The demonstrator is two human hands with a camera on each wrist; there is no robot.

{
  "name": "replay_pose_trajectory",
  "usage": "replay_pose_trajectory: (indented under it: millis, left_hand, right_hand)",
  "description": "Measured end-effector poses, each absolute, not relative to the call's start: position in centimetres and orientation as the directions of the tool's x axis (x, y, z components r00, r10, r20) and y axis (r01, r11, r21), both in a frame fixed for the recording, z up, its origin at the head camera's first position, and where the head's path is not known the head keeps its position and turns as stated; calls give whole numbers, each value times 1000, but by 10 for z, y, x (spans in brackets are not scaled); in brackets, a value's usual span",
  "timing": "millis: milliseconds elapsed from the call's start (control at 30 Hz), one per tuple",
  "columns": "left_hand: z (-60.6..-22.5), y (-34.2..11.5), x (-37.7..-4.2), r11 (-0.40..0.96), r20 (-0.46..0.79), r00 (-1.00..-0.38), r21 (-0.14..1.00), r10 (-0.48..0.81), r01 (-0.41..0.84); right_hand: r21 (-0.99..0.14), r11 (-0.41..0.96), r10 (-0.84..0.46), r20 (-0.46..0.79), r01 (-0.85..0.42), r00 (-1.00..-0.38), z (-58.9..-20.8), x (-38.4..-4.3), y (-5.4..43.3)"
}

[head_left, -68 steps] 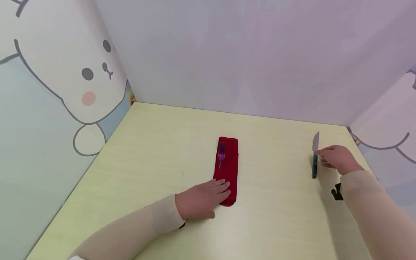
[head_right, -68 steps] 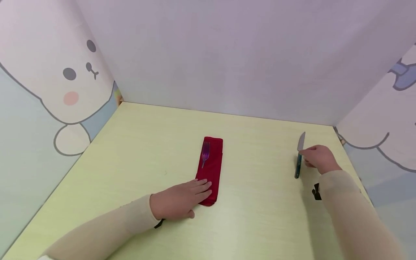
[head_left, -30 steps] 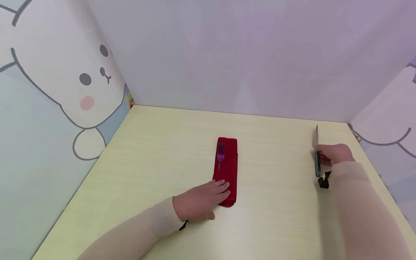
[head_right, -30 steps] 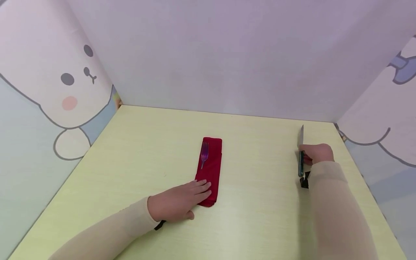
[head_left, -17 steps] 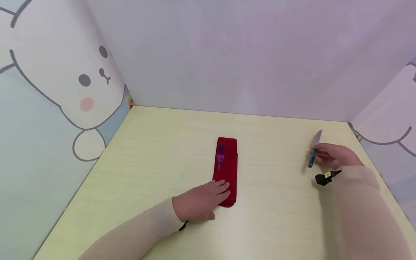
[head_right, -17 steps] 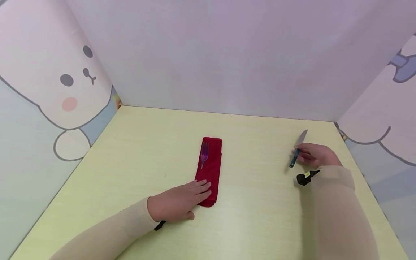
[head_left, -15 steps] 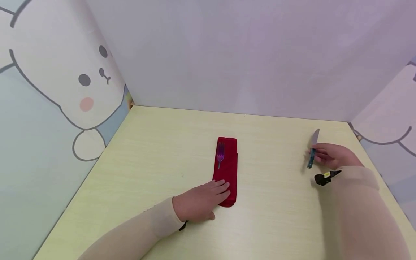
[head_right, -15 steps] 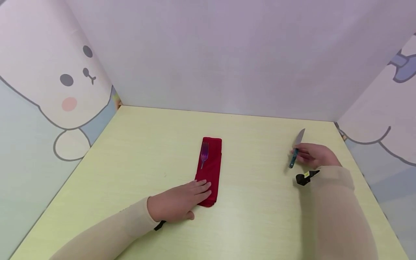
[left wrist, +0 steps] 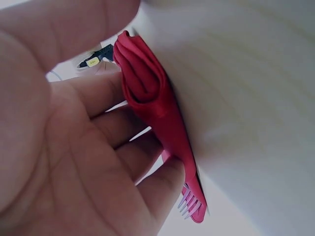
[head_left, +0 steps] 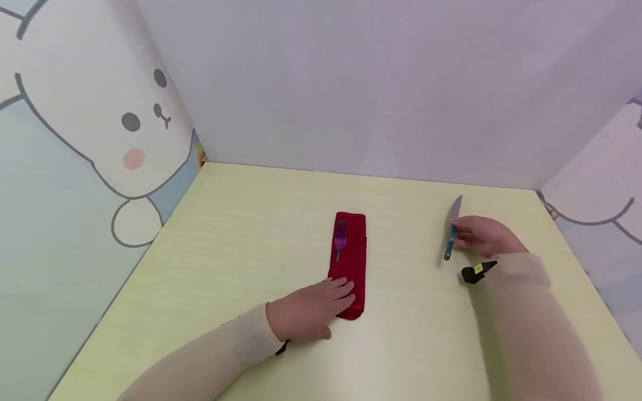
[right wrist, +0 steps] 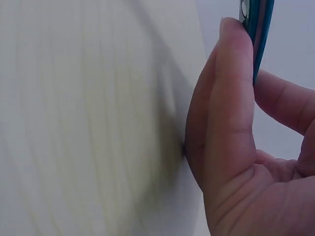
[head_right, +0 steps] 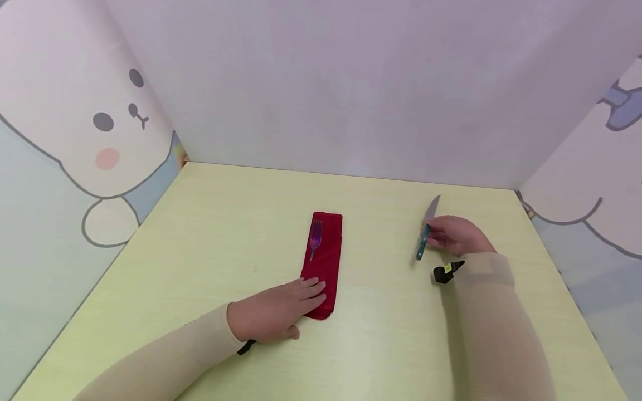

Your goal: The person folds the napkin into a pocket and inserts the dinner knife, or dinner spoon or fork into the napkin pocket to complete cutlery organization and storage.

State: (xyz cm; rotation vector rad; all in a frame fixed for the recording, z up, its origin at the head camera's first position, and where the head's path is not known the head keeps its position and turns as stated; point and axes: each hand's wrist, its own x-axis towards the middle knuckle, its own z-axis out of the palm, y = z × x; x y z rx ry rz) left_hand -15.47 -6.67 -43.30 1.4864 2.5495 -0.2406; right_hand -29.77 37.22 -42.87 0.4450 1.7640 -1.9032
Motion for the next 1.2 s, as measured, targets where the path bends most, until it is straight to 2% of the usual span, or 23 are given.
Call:
replay_pose_trajectory:
  millis: [400, 800, 1200]
  left_hand:
    - [-433, -68, -153, 500, -240, -494, -39, 836, 865]
    - [-430, -67, -153, 516, -253, -501, -7, 827, 856]
    - [-432, -67, -155, 511, -239, -496, 1, 835, 860]
  right_hand:
    - [-904, 175, -172, -418, 390, -892, -427, -306, 298]
    - [-936, 144, -254, -349, 322, -902, -429, -318, 228]
    - [-934, 141, -199, -351, 328, -915, -439, -354, 194]
